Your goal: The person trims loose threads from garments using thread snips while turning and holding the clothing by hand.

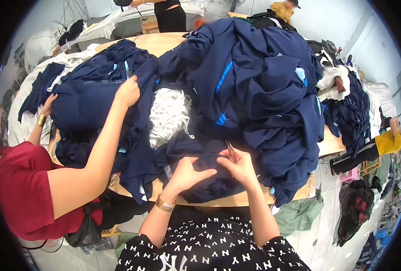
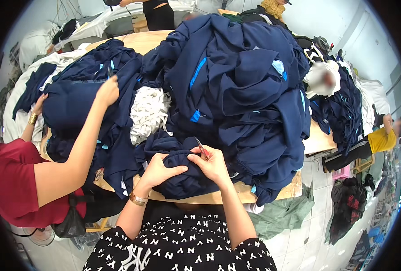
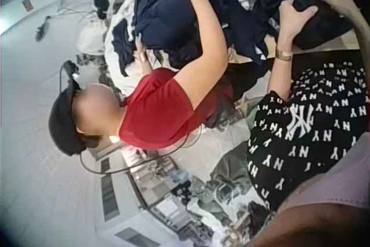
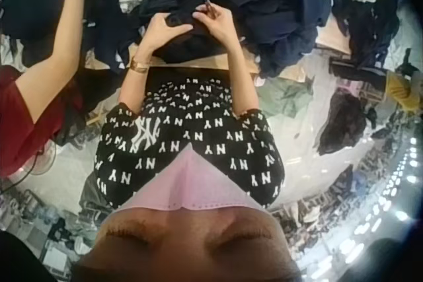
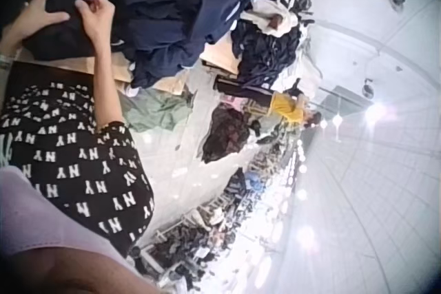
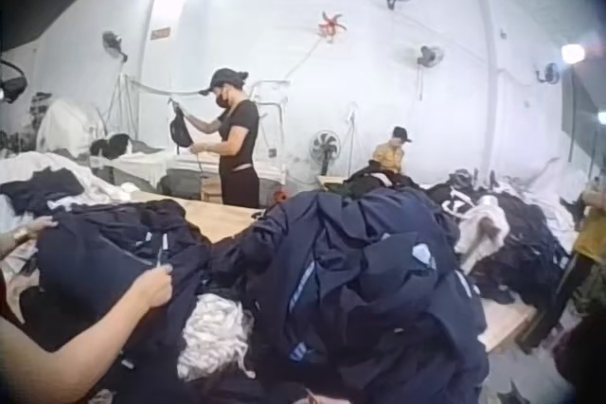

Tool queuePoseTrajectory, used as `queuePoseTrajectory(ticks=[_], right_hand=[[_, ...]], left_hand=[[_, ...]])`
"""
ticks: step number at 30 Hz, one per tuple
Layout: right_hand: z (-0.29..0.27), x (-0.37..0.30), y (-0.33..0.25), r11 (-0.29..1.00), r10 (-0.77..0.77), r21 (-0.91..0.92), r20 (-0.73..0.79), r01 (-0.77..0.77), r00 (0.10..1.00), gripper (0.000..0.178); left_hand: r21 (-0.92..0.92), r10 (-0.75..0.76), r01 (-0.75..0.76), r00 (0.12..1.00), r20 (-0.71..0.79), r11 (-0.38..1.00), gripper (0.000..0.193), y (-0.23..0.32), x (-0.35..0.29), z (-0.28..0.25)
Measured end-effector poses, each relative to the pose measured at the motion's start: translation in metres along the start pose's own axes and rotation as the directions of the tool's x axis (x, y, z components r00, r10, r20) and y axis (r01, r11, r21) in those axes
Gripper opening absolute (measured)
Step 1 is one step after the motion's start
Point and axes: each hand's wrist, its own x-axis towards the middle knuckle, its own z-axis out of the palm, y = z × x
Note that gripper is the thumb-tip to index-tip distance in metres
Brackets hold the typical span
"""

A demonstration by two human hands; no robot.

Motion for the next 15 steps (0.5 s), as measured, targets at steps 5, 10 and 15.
queuePoseTrajectory(ticks=[5,10,15], right_hand=[[0.002,-0.004,0.001,1.0,-0.007,0.008,-0.01,0.007,1.0,0.016],[0.015,0.003,-0.01,0.985,-0.161,0.028,-0.161,0.168,0.974,0.014],[0.025,-0.017,-0.019,0.853,-0.466,-0.38,-0.245,0.358,0.85,0.023]], left_hand=[[0.018,0.005,-0.005,1.0,0.001,1.0,0.036,-0.004,-0.003,0.002],[-0.477,0.018,0.022,0.997,0.08,0.878,0.048,-0.019,0.004,0.001],[-0.975,-0.083,-0.014,0.996,-0.033,0.222,0.044,-0.022,0.02,-0.012]])
